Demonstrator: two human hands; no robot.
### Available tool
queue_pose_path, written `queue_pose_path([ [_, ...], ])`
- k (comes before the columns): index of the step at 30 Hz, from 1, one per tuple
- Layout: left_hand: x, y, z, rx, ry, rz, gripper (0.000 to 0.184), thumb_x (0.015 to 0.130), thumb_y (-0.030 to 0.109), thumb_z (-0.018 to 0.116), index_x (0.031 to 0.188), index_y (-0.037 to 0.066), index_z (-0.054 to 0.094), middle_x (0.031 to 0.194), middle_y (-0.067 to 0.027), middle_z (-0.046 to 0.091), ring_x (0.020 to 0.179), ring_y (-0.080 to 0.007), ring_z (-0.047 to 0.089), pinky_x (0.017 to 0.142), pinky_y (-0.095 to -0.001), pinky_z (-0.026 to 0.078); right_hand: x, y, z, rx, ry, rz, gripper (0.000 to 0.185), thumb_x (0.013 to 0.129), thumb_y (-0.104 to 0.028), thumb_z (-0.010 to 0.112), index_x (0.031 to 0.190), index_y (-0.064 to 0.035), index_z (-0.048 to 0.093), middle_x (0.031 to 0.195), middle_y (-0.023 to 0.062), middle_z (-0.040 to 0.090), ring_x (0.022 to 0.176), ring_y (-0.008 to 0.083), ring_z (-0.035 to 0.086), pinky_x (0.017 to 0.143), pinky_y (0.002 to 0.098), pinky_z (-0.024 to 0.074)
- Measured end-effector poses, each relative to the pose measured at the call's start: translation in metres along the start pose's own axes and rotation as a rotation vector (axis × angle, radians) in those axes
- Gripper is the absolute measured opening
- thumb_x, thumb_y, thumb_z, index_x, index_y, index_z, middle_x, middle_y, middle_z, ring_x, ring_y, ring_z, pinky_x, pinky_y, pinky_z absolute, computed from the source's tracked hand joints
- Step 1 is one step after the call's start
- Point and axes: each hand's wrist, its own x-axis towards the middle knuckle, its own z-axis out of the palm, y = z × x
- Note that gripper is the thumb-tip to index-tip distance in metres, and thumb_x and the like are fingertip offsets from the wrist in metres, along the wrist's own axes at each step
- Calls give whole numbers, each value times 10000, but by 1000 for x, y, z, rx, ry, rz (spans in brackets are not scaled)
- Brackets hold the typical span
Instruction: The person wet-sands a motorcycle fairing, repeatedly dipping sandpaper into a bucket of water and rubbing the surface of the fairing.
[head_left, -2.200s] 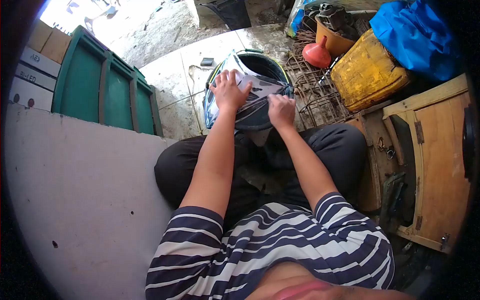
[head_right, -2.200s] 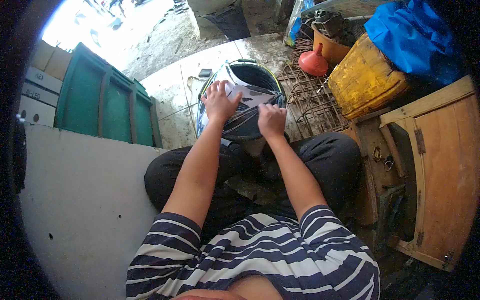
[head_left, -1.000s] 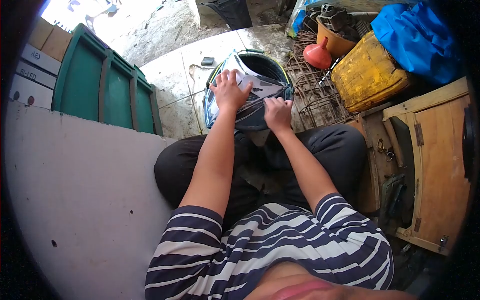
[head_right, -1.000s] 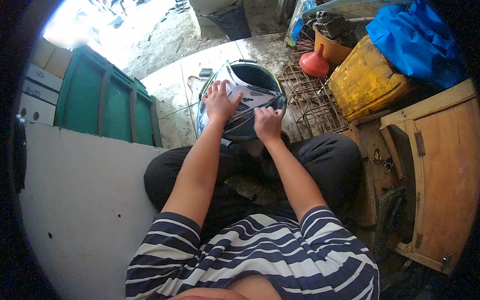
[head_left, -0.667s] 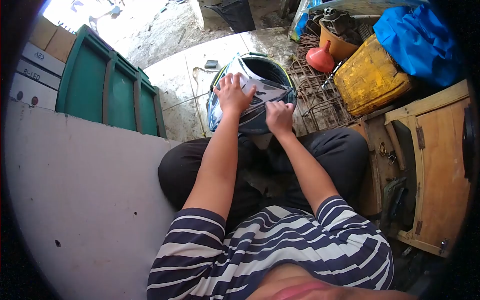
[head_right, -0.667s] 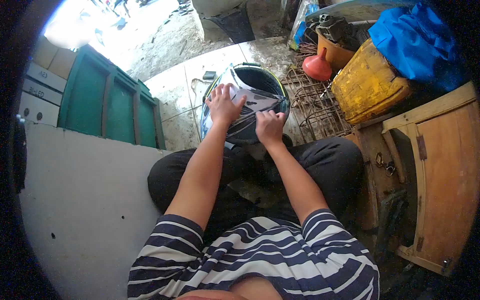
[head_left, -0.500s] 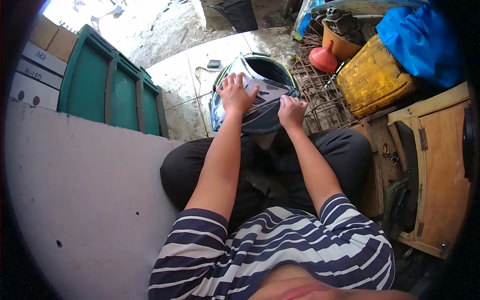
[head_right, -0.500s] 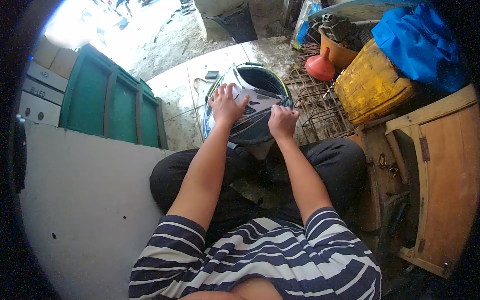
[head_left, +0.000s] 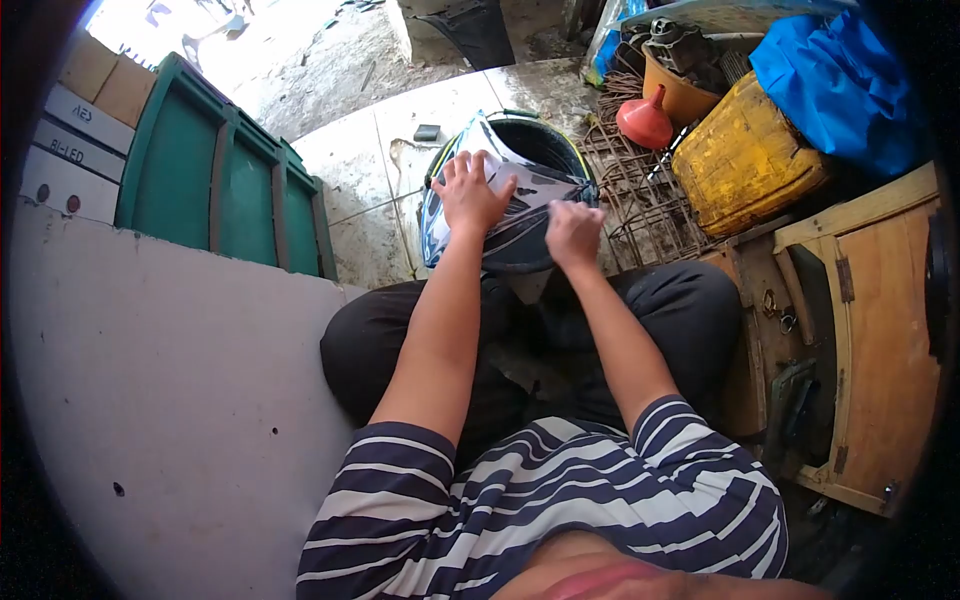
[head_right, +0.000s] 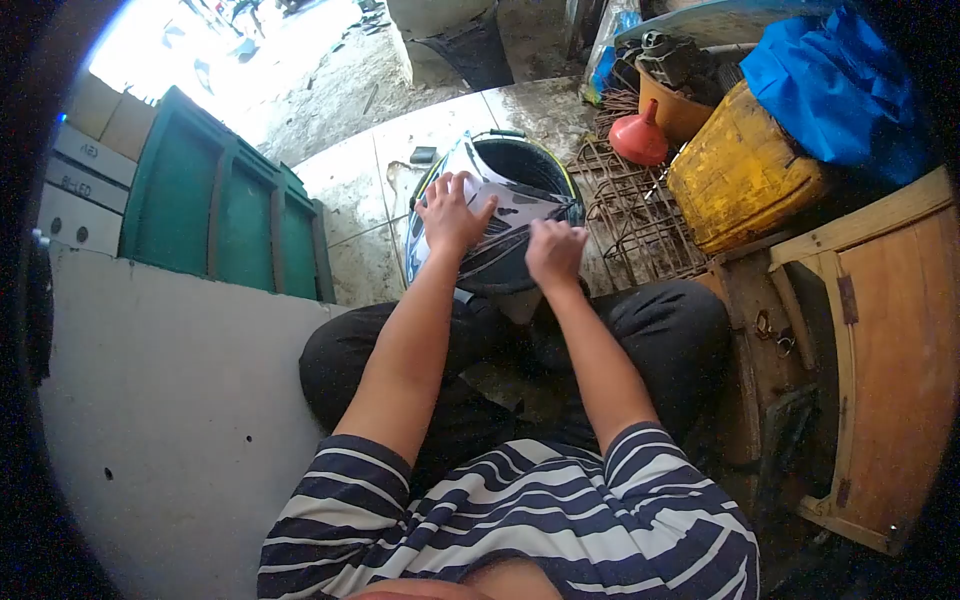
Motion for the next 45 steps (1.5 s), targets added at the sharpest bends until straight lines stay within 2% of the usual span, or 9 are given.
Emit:
queue_pose_path([
  [7, 0, 1, 2, 0, -6, -13, 745, 880, 641, 713, 1454, 184, 582, 1565, -115, 518, 1497, -335, 431, 1201, -658, 299, -6, -1, 2, 83, -20, -52, 157, 957, -130, 562, 879, -116, 697, 844, 84, 710, 888, 318, 689, 881, 491, 436],
  [11, 1, -2, 2, -5, -17, -9, 766, 878, 652, 707, 1469, 185, 571, 1571, -124, 510, 1504, -346, 423, 1201, -672, 298, 6, 22, 1, 45, 45, 195, 169, 948, -123, 548, 890, -117, 706, 883, 94, 751, 860, 333, 708, 877, 501, 444],
  [16, 0, 1, 0, 5, -17, -1, 764, 881, 655, 700, 1470, 185, 572, 1557, -121, 517, 1494, -332, 431, 1196, -658, 295, -6, -4, 2, 74, -74, -74, 186, 972, -162, 558, 921, -121, 731, 899, 95, 749, 928, 311, 705, 892, 503, 438],
  [21, -3, -5, 2, -16, -10, -10, 752, 875, 643, 714, 1457, 188, 578, 1550, -120, 524, 1494, -331, 429, 1193, -661, 297, 10, 21, -3, -6, 6, 183, 193, 976, -157, 552, 892, -117, 721, 878, 92, 748, 881, 320, 709, 865, 529, 456],
  [25, 1, 2, 1, -16, 2, 3, 739, 873, 637, 726, 1447, 193, 586, 1546, -126, 531, 1491, -338, 438, 1188, -652, 305, -3, -2, 0, 52, -87, -64, 164, 947, -115, 547, 873, -120, 693, 869, 86, 736, 880, 320, 705, 858, 507, 466],
  [30, -1, -4, 3, 9, 21, 0, 736, 876, 659, 722, 1441, 208, 583, 1542, -135, 540, 1478, -352, 463, 1165, -644, 332, 6, 14, -3, 1, 61, 119, 150, 948, -134, 560, 869, -111, 685, 851, 88, 724, 868, 327, 703, 830, 504, 474],
  [35, 1, -4, 8, -27, 34, 15, 732, 865, 639, 732, 1426, 190, 594, 1542, -126, 530, 1477, -336, 452, 1190, -666, 300, -5, -8, -2, 91, -54, -93, 195, 999, -137, 554, 934, -106, 735, 877, 112, 717, 887, 330, 697, 809, 514, 483],
  [39, 0, -3, 5, -37, 14, 9, 739, 867, 636, 738, 1435, 193, 576, 1551, -134, 536, 1478, -353, 452, 1193, -670, 296, 4, 12, -6, 22, 4, 142, 153, 995, -154, 604, 956, -96, 740, 889, 107, 722, 908, 338, 698, 811, 532, 486],
  [45, 2, -1, 4, -23, 24, 9, 735, 870, 631, 734, 1440, 193, 581, 1568, -130, 527, 1495, -344, 437, 1194, -682, 304, -3, -7, -1, 83, -92, -48, 154, 967, -180, 613, 976, -117, 753, 912, 73, 738, 912, 312, 694, 849, 484, 449],
])
